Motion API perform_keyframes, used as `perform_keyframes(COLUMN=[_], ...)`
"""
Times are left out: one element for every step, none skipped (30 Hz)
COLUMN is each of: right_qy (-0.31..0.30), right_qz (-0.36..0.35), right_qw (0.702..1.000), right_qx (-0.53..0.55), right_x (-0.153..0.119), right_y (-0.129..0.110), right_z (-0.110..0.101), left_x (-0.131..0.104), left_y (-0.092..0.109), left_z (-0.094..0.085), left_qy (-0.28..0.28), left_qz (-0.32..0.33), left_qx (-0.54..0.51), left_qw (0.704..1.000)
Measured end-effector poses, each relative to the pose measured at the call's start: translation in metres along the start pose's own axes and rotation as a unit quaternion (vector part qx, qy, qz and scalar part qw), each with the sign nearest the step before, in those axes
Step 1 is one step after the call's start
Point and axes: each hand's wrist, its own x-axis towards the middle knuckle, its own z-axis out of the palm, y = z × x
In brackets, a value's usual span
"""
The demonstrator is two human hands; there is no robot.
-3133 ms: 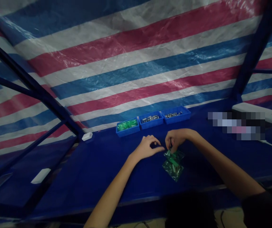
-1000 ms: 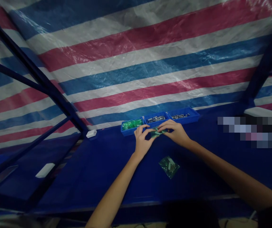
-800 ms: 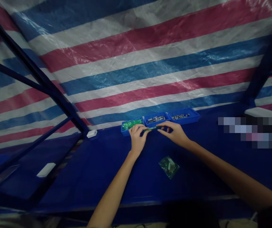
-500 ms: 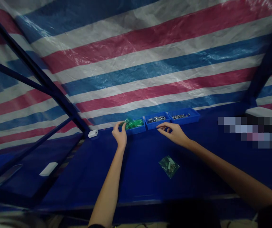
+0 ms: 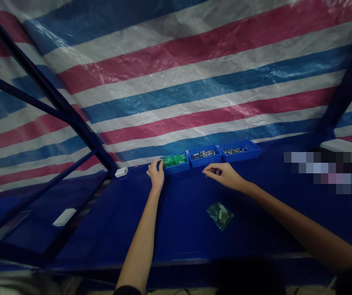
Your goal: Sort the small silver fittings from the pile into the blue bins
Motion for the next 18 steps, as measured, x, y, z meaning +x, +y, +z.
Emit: perform_keyframes(right_qy=[-0.008, -0.013, -0.018, -0.023, -0.026, -0.029, -0.03, -0.032, -0.033, -0.035, -0.037, -0.039, -0.04, -0.041, -0.046, -0.058, -0.078, -0.105], right_qz=[-0.001, 0.0, 0.001, 0.002, 0.003, 0.004, 0.004, 0.004, 0.005, 0.005, 0.006, 0.007, 0.009, 0.009, 0.008, 0.006, 0.003, 0.0], right_qw=[1.0, 1.0, 1.0, 1.0, 1.0, 1.0, 1.0, 0.999, 0.999, 0.999, 0.999, 0.999, 0.999, 0.999, 0.999, 0.998, 0.997, 0.994], right_qx=[0.0, -0.001, 0.0, 0.001, 0.003, 0.005, 0.007, 0.008, 0.008, 0.008, 0.007, 0.007, 0.006, 0.003, 0.001, -0.003, -0.006, -0.007], right_x=[-0.0003, -0.0004, -0.0006, -0.0007, -0.0007, -0.0007, -0.0007, -0.0006, -0.0005, -0.0004, -0.0003, -0.0002, -0.0001, -0.0001, -0.0002, -0.0004, -0.0008, -0.0014], right_y=[-0.0002, -0.0003, -0.0002, -0.0001, 0.0001, 0.0003, 0.0006, 0.0008, 0.0009, 0.001, 0.0009, 0.0007, 0.0004, 0.0, -0.0004, -0.0008, -0.0011, -0.0014], right_z=[0.0004, 0.0007, 0.0009, 0.0009, 0.0009, 0.0009, 0.0009, 0.001, 0.0012, 0.0014, 0.0016, 0.0017, 0.0016, 0.0012, 0.0005, -0.0007, -0.0021, -0.0038], left_x=[-0.0002, -0.0002, -0.0001, 0.0001, 0.0005, 0.0008, 0.0011, 0.0015, 0.0017, 0.0019, 0.0022, 0.0024, 0.0026, 0.0028, 0.003, 0.0033, 0.0035, 0.0038], left_y=[0.0004, 0.0008, 0.001, 0.0012, 0.0011, 0.0008, 0.0003, -0.0005, -0.0015, -0.0027, -0.0039, -0.0052, -0.0062, -0.007, -0.0075, -0.0075, -0.0073, -0.0069], left_z=[0.0004, 0.0009, 0.0013, 0.0018, 0.0022, 0.0026, 0.0031, 0.0035, 0.004, 0.0045, 0.0049, 0.0052, 0.0053, 0.0052, 0.0048, 0.0041, 0.0031, 0.002], left_qy=[0.002, 0.006, 0.012, 0.02, 0.026, 0.03, 0.031, 0.03, 0.028, 0.026, 0.025, 0.027, 0.029, 0.029, 0.028, 0.024, 0.018, 0.011], left_qz=[-0.001, -0.002, -0.004, -0.005, -0.004, 0.001, 0.01, 0.02, 0.03, 0.036, 0.039, 0.038, 0.036, 0.033, 0.032, 0.034, 0.038, 0.047], left_qx=[-0.001, -0.004, -0.012, -0.022, -0.033, -0.043, -0.05, -0.052, -0.052, -0.049, -0.045, -0.042, -0.038, -0.031, -0.02, -0.004, 0.016, 0.037], left_qw=[1.0, 1.0, 1.0, 1.0, 0.999, 0.999, 0.998, 0.998, 0.998, 0.998, 0.998, 0.998, 0.998, 0.999, 0.999, 0.999, 0.999, 0.998])
